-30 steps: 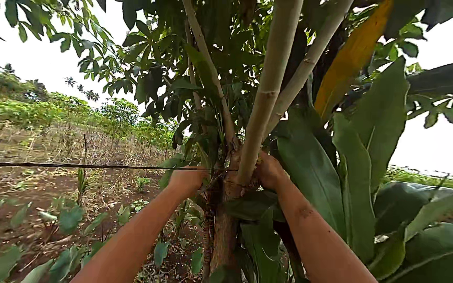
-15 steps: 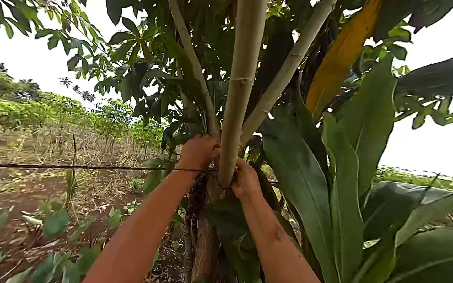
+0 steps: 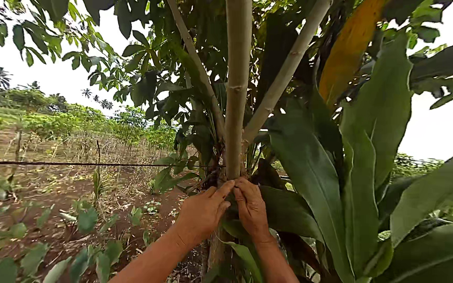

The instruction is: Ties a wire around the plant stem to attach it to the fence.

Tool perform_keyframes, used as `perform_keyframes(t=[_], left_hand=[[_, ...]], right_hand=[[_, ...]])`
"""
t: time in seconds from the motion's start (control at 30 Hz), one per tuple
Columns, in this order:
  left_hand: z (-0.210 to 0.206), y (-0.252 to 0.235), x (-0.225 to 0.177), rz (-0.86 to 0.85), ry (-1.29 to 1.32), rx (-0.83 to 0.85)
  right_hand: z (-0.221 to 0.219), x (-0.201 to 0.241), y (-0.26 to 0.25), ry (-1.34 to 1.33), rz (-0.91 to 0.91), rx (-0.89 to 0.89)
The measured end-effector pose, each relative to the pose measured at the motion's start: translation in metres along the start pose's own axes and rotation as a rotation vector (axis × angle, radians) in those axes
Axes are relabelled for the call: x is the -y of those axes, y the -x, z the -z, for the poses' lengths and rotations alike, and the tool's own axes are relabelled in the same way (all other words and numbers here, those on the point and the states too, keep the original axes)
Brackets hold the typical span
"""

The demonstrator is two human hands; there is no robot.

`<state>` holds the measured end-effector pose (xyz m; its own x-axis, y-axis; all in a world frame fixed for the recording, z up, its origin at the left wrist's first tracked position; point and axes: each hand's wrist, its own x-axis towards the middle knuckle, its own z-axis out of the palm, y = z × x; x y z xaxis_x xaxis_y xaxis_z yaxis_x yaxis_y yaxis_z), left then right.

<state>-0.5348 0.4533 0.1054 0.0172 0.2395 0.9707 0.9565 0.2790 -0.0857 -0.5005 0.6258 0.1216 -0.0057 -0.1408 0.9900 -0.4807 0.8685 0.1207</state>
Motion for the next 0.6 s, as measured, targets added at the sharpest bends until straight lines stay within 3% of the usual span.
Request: perform_keyframes(t=[0.1, 0.27, 0.37, 0.43, 0.53, 0.6], left_hand=[[-0.005, -0.004, 0.004, -0.058, -0.001, -0.121], [0.027, 0.019, 0.014, 0.167, 0.021, 0.182], [0.031, 0.034, 0.024, -0.008, -0.112, -0.073], [0.035, 0.033, 0.019, -0.077, -0.161, -0.119], [0.041, 0.027, 0.011, 0.049, -0.199, 0.055], [0.049, 0.011, 0.011, 0.334, -0.086, 0.294]], right_hand=[[0.007, 0.006, -0.008, -0.003, -0.01, 0.072], [0.002, 0.022, -0.012, -0.236, -0.191, 0.039], [-0.007, 0.029, -0.014, -0.392, -0.322, -0.02], [-0.01, 0.025, -0.01, -0.558, -0.394, -0.066], [-0.01, 0.024, -0.006, -0.639, -0.474, -0.085], [-0.013, 0.029, -0.009, -0.539, -0.469, -0.102]])
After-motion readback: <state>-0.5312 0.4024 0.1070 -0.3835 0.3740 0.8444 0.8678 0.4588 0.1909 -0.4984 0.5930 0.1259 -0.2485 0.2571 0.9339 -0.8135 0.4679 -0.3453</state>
